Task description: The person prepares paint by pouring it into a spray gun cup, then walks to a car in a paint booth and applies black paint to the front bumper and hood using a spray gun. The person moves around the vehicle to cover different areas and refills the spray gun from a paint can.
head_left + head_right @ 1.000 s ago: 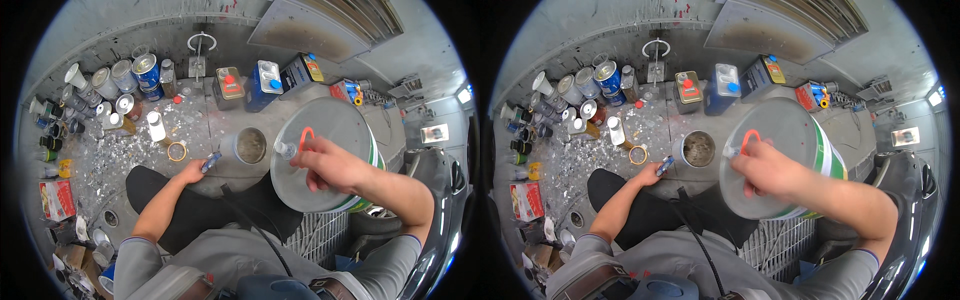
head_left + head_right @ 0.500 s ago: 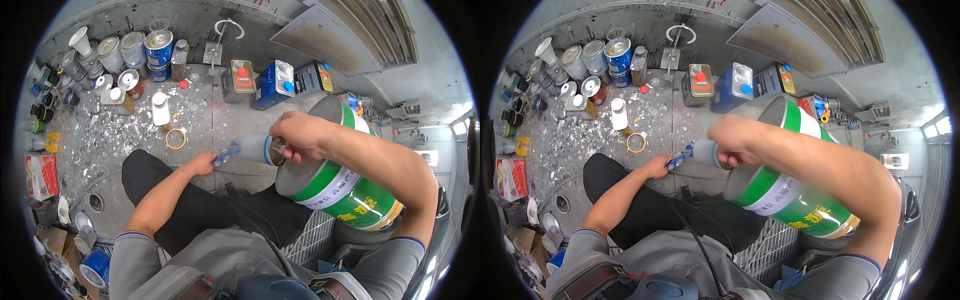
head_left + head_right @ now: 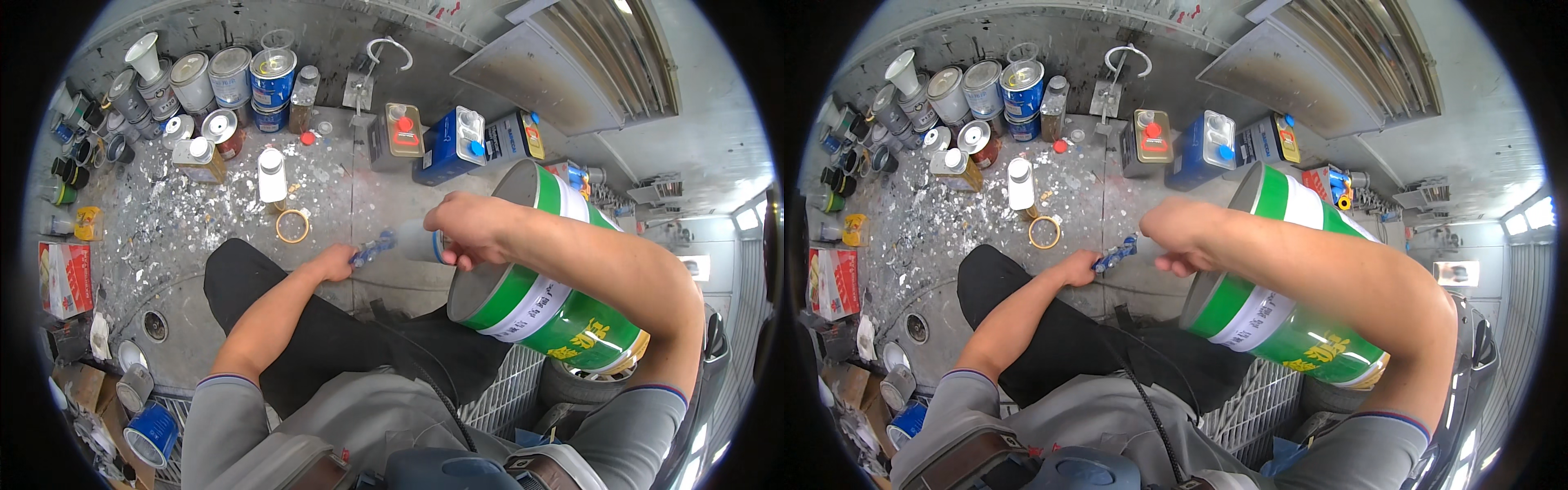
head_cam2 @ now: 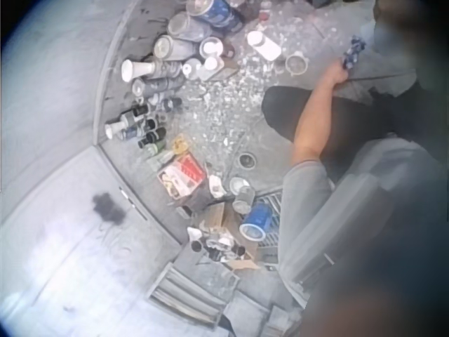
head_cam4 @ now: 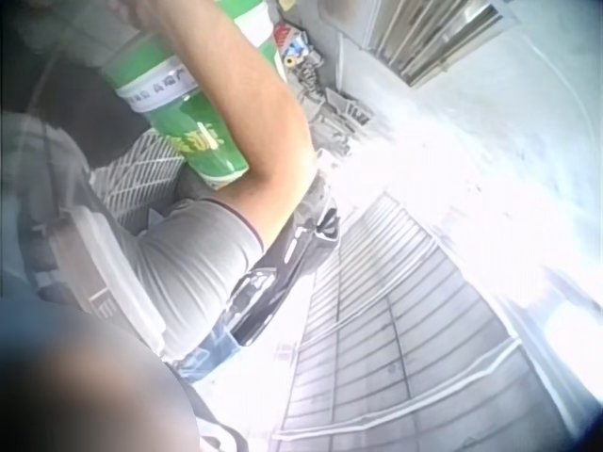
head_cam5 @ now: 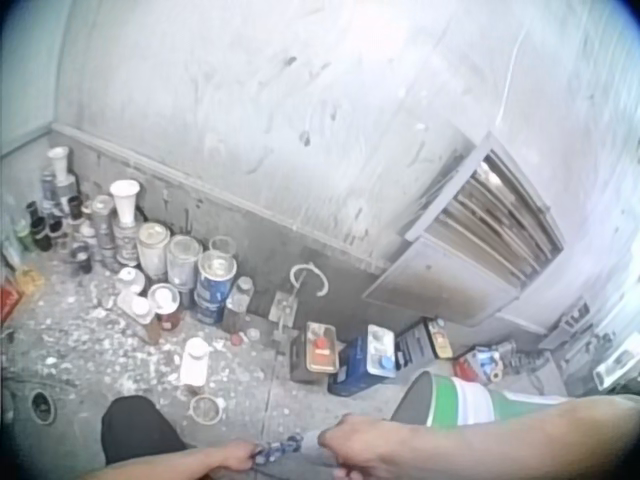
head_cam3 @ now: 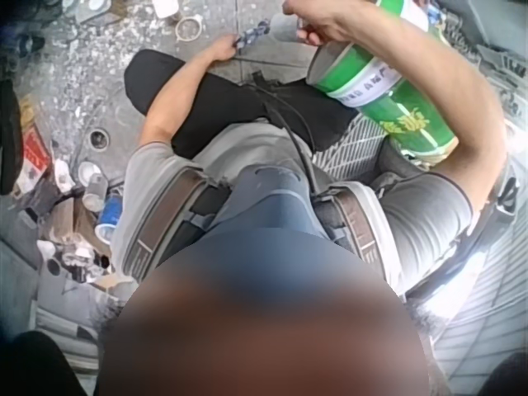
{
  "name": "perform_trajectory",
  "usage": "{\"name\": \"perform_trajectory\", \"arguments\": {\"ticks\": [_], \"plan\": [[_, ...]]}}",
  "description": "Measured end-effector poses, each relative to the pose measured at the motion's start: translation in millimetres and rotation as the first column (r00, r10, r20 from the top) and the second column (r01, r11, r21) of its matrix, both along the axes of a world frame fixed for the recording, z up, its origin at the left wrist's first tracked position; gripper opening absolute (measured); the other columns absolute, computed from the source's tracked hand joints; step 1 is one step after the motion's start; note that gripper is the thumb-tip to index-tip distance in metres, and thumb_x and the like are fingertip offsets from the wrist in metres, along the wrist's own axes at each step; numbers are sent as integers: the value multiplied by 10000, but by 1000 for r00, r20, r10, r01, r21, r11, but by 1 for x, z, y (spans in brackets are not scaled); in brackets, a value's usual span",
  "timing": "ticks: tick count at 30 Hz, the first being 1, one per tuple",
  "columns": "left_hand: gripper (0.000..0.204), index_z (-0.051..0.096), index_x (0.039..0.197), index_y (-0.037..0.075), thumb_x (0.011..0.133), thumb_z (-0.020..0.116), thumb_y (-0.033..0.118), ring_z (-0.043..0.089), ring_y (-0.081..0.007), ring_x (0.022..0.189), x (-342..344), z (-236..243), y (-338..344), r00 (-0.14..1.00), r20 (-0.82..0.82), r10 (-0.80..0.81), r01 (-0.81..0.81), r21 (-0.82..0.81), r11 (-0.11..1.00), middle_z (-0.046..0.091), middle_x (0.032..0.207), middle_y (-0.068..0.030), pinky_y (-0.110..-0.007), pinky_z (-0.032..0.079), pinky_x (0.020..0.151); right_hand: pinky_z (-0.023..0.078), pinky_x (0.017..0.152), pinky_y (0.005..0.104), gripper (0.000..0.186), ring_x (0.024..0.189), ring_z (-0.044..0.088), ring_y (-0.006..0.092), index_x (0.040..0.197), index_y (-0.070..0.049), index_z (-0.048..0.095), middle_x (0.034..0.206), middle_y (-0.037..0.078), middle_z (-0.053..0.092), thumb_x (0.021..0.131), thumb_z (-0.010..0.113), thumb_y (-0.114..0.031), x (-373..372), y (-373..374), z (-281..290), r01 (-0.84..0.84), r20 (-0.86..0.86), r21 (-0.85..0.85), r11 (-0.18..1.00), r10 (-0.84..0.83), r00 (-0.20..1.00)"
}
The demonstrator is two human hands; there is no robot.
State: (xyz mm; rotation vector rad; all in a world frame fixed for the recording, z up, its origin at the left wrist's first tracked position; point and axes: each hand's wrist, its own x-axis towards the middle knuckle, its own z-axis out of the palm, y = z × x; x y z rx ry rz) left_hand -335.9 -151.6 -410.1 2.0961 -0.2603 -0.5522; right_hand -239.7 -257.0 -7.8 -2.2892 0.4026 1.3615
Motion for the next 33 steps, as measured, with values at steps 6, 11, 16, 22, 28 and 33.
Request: {"name": "perform_trajectory", "arguments": {"ticks": [6,11,16,22,28,33], "plan": [[211,697,1038,41,856,632,126,673,-478,1013,2,-2,-1,1000,5,-4,4,16,1000,727,1018,-257,-544,527,900,460,448,354,307,578,599,196,1235,67,497,805,114,569,1018,555,-143,6,-9,-3,12,-9,12,1000,-11,1000],[212,702,1031,49,836,633,98,675,-474,1005,4,-2,-4,1000,-16,0,0,16,1000,727,1011,-252,-529,531,888,473,457,346,340,594,612,193,1278,64,499,883,127,589,1019,563,-147,9,-22,-3,-10,-23,58,998,12,1000],[183,703,994,51,821,647,66,684,-459,965,7,1,-9,995,-32,92,-93,-17,996,729,972,-241,-499,535,842,484,521,329,346,657,621,177,1303,32,517,919,103,600,1024,567,-166,11,-43,8,-32,-25,114,993,35,999],[165,711,988,45,836,648,56,705,-422,947,12,36,-11,980,-81,182,-183,-8,983,743,950,-216,-488,536,823,455,569,303,309,662,582,161,1300,-33,543,902,82,621,1023,567,-169,8,-128,35,76,168,245,967,-119,979],[130,729,946,32,854,649,78,740,-325,873,27,65,-27,942,-23,336,-336,-110,935,757,880,-160,-433,553,792,349,479,222,202,574,477,88,1187,-65,630,799,28,609,1004,570,-127,33,-227,39,406,285,592,696,-652,703],[127,763,918,41,875,664,108,720,-254,785,36,79,-29,880,-6,476,-473,-121,873,749,816,-128,-392,539,736,358,492,219,203,591,481,71,1106,-85,696,764,-6,581,974,553,-145,122,-378,-19,540,282,670,510,-847,450]]}}
